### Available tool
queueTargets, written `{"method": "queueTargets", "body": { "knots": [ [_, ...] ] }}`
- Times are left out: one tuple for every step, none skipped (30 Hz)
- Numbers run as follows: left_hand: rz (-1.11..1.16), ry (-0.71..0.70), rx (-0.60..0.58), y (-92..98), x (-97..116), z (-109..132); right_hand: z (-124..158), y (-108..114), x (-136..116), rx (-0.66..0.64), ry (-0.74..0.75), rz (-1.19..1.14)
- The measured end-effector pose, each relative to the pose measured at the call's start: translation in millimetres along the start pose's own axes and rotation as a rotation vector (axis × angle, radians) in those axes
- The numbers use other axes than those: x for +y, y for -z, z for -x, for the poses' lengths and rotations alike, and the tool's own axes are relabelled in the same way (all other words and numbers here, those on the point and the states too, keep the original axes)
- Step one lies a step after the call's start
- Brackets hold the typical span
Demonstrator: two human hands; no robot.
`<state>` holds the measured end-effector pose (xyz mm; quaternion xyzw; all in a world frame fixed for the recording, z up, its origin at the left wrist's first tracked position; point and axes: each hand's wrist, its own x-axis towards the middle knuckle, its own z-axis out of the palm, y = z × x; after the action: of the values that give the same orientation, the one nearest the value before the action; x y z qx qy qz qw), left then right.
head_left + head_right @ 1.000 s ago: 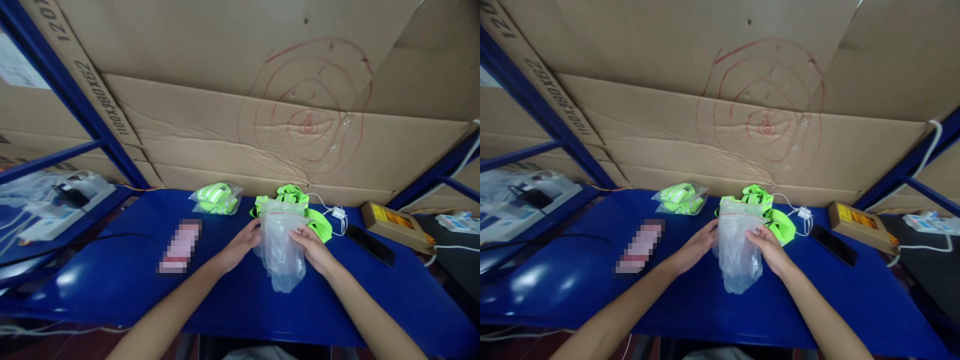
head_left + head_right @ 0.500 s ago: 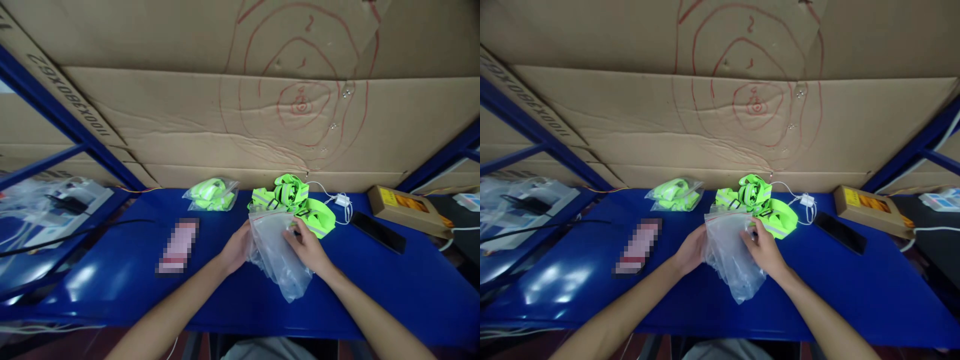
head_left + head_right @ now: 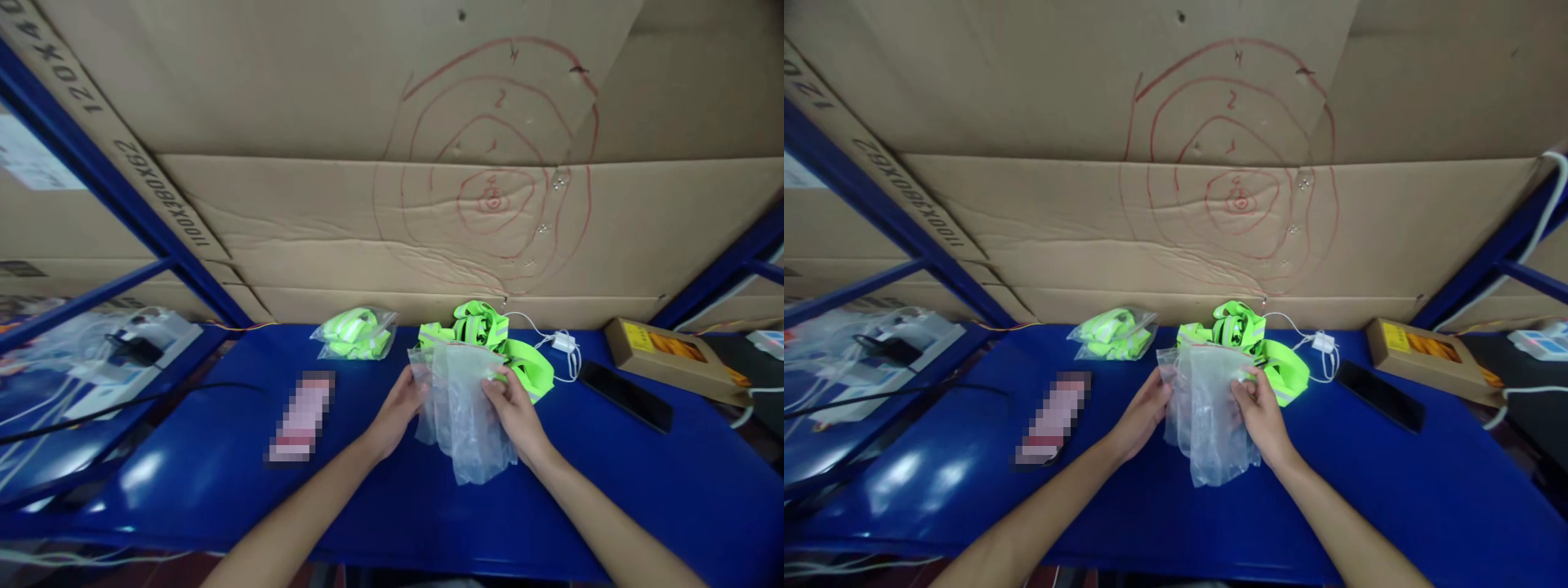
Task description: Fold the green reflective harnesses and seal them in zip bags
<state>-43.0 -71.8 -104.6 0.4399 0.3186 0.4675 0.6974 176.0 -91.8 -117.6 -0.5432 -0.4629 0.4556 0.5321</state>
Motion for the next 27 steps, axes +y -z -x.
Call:
{"method": "queueTargets", "body": {
  "knots": [
    [-0.008,0.007,-0.043,-1.3,-1.6,1.3,0.1,-0.3,0.2,0.003,0.006,-0.003],
    [-0.01,0.019,-0.086,-2.5,-3.5,2.5,0.4,-0.4,0.6,0.004,0.011,-0.004],
    [-0.006,0.036,-0.126,-3.5,-5.5,3.6,1.0,-0.4,1.3,0.0,0.015,-0.004],
    [0.002,0.052,-0.159,-4.2,-7.3,4.3,1.8,-0.3,2.1,-0.003,0.02,0.001],
    [0.012,0.061,-0.183,-4.7,-8.6,4.9,2.7,-0.1,2.8,-0.001,0.027,0.014],
    [0.022,0.063,-0.2,-4.8,-9.5,5.3,3.6,0.1,3.3,0.006,0.039,0.039],
    [0.03,0.061,-0.211,-4.8,-9.8,5.6,4.6,0.2,3.6,0.017,0.054,0.074],
    [0.034,0.055,-0.216,-4.9,-9.6,6.0,5.5,0.3,3.8,0.031,0.072,0.117],
    [0.036,0.046,-0.22,-5.0,-8.9,6.4,6.4,0.1,3.9,0.046,0.095,0.165],
    [0.036,0.036,-0.223,-5.6,-7.9,7.0,7.3,-0.3,4.0,0.063,0.12,0.21],
    [0.031,0.029,-0.229,-6.5,-6.9,7.8,8.3,-1.0,4.4,0.079,0.144,0.247],
    [0.02,0.025,-0.233,-8.0,-5.9,8.9,9.2,-1.9,5.0,0.093,0.165,0.276],
    [0.004,0.025,-0.232,-9.9,-5.1,10.0,10.2,-3.0,6.0,0.103,0.184,0.301],
    [-0.014,0.032,-0.224,-12.1,-4.8,11.1,10.9,-4.0,7.1,0.105,0.198,0.322],
    [-0.026,0.047,-0.204,-14.3,-4.8,12.1,11.3,-4.7,8.2,0.099,0.207,0.344],
    [-0.03,0.07,-0.172,-16.3,-5.2,12.7,11.3,-4.9,8.8,0.086,0.214,0.369],
    [-0.024,0.097,-0.132,-17.7,-5.8,12.8,10.7,-4.2,8.8,0.071,0.224,0.399],
    [-0.01,0.127,-0.087,-18.4,-6.3,12.4,9.6,-2.6,7.8,0.059,0.245,0.432],
    [0.004,0.161,-0.046,-18.2,-6.6,11.5,8.2,0.1,5.5,0.056,0.284,0.466],
    [0.006,0.204,-0.016,-17.0,-6.4,10.2,6.8,3.5,2.0,0.066,0.343,0.503],
    [-0.014,0.261,-0.006,-15.1,-5.7,8.8,6.0,7.5,-2.8,0.093,0.427,0.545],
    [-0.055,0.332,-0.017,-12.6,-4.6,7.4,6.1,11.3,-8.5,0.134,0.535,0.596],
    [-0.103,0.409,-0.04,-9.9,-3.1,6.4,7.7,14.5,-14.8,0.176,0.665,0.657],
    [-0.146,0.491,-0.069,-7.2,-1.7,5.8,11.0,16.3,-21.4,0.197,0.803,0.721],
    [-0.19,0.559,-0.115,-4.9,-0.3,5.7,15.9,16.3,-27.6,0.181,0.934,0.78],
    [-0.248,0.577,-0.182,-3.1,0.6,6.2,22.2,14.2,-32.9,0.112,1.045,0.835],
    [-0.317,0.544,-0.258,-2.0,1.1,6.8,29.2,10.3,-36.8,-0.002,1.125,0.879]
  ]
}}
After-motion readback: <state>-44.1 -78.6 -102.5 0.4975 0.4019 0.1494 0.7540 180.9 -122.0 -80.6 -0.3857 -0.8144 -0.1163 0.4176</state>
